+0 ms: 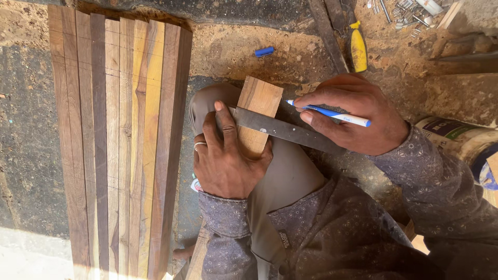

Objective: The person uses a try square and a blue marker to draw straight lines on wooden planks. They measure and mark multiple planks, repositioning the square and drawing lines along its edge.

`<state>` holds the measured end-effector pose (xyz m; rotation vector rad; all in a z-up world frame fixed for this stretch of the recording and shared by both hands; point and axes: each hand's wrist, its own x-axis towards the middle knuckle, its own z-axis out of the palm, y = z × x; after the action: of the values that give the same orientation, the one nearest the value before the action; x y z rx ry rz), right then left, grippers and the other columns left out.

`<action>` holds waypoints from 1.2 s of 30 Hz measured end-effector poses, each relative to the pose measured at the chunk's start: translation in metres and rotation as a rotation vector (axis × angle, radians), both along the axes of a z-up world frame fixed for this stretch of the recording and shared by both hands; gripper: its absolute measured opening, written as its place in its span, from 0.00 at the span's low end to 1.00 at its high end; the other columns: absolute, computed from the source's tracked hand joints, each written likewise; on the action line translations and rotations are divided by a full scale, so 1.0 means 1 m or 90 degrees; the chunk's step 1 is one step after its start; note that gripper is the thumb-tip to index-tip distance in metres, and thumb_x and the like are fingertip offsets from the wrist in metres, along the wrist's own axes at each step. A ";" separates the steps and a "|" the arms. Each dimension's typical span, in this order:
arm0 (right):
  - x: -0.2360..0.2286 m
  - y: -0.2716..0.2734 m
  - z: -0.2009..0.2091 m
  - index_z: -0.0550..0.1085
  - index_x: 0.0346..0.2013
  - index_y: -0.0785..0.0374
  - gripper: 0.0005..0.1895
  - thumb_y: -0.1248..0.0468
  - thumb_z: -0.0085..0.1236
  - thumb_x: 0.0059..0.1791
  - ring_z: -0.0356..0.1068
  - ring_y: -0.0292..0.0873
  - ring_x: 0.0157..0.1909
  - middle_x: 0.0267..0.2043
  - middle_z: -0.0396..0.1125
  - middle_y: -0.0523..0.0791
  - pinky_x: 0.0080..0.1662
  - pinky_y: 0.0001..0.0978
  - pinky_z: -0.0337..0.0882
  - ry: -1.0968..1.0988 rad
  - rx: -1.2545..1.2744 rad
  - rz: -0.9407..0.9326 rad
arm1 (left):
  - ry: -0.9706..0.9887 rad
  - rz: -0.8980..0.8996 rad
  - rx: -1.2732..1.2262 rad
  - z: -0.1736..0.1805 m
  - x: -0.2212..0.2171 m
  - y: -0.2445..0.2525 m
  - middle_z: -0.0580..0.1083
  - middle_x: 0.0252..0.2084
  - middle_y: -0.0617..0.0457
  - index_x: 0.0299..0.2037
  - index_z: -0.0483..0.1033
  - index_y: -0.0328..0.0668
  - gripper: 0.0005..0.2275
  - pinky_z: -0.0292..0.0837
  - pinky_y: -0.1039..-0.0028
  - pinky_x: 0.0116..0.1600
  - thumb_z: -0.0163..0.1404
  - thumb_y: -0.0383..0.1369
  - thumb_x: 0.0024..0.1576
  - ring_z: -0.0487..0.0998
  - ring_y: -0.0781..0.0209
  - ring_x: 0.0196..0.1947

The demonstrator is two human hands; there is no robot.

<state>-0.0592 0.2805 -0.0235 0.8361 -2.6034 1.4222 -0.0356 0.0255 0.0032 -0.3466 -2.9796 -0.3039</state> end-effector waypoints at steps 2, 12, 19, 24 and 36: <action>0.000 -0.001 0.000 0.76 0.49 0.63 0.11 0.62 0.61 0.54 0.74 0.42 0.38 0.40 0.76 0.46 0.41 0.40 0.72 -0.002 -0.010 0.004 | -0.002 0.003 -0.003 -0.001 0.001 0.000 0.70 0.59 0.34 0.70 0.61 0.31 0.45 0.78 0.54 0.41 0.65 0.50 0.45 0.77 0.38 0.43; -0.012 -0.020 0.010 0.78 0.49 0.60 0.11 0.60 0.61 0.54 0.74 0.40 0.36 0.35 0.74 0.44 0.40 0.40 0.73 -0.030 -0.017 0.035 | 0.000 -0.006 0.004 -0.003 -0.002 -0.001 0.71 0.58 0.33 0.69 0.61 0.29 0.46 0.78 0.54 0.40 0.65 0.50 0.44 0.77 0.38 0.42; -0.036 -0.052 0.000 0.80 0.52 0.56 0.14 0.58 0.63 0.53 0.70 0.43 0.45 0.38 0.73 0.42 0.50 0.42 0.69 0.027 0.052 0.055 | 0.008 0.003 -0.001 -0.002 -0.001 -0.001 0.71 0.59 0.35 0.69 0.62 0.31 0.44 0.78 0.55 0.40 0.64 0.50 0.45 0.77 0.40 0.42; -0.040 -0.053 0.001 0.80 0.51 0.54 0.13 0.57 0.63 0.53 0.70 0.41 0.47 0.40 0.74 0.40 0.56 0.42 0.65 0.042 0.069 0.074 | -0.014 0.004 -0.005 -0.003 -0.001 -0.002 0.71 0.58 0.34 0.68 0.63 0.31 0.44 0.78 0.56 0.39 0.64 0.50 0.43 0.78 0.40 0.40; -0.023 -0.008 0.014 0.83 0.33 0.53 0.06 0.58 0.67 0.43 0.70 0.38 0.32 0.25 0.74 0.40 0.54 0.46 0.65 0.015 0.209 0.156 | 0.003 -0.005 -0.001 -0.003 -0.001 -0.001 0.71 0.59 0.33 0.69 0.61 0.29 0.45 0.78 0.55 0.41 0.64 0.50 0.44 0.77 0.39 0.41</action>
<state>-0.0825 0.2728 -0.0099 1.2380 -2.8406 1.0285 -0.0365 0.0243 0.0005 -0.3580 -2.9748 -0.3004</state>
